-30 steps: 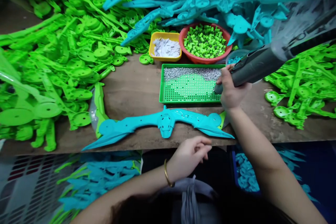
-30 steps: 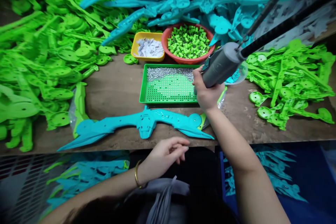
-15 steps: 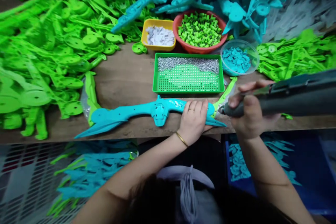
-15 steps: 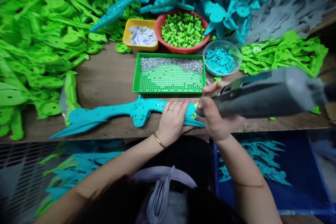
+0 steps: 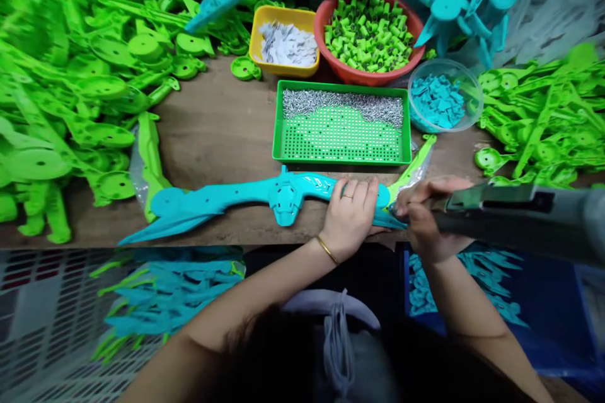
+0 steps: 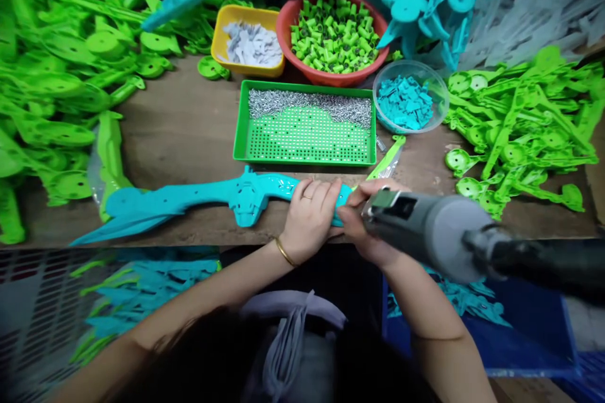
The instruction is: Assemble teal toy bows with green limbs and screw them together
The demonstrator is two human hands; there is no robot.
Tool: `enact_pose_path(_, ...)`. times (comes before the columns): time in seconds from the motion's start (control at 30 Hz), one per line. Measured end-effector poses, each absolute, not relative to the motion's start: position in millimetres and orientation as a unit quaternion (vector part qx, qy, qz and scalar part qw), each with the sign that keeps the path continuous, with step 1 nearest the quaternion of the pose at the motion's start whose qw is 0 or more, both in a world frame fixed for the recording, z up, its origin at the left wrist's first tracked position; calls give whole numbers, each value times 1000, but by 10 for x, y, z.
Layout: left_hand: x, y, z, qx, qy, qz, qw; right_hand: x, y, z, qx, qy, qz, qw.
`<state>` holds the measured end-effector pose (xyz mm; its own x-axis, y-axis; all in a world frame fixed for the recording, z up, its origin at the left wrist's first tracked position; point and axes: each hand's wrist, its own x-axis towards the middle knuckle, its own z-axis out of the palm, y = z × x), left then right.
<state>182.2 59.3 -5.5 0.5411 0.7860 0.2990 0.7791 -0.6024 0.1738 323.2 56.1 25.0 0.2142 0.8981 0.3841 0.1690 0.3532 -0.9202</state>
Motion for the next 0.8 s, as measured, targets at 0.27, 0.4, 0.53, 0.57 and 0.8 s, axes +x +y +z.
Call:
enact_pose_path(0.27, 1780, 585, -38, 882, 431, 188, 21, 3188, 777, 541, -458, -565, 317, 608)
enact_pose_path(0.4, 1734, 547, 11, 890, 419, 178, 14, 3133, 1231, 672, -430, -495, 221, 722)
enact_pose_path(0.53, 1714, 508, 44, 891, 427, 153, 32, 3069, 1525, 474, -435, -480, 206, 734)
enact_pose_path(0.57, 1713, 504, 44, 890, 428, 149, 37, 3064, 1544, 415, -437, -486, 213, 726)
enact_pose_path(0.8, 1713, 505, 8, 888, 431, 152, 43, 3088, 1509, 261, -489, -503, 226, 676)
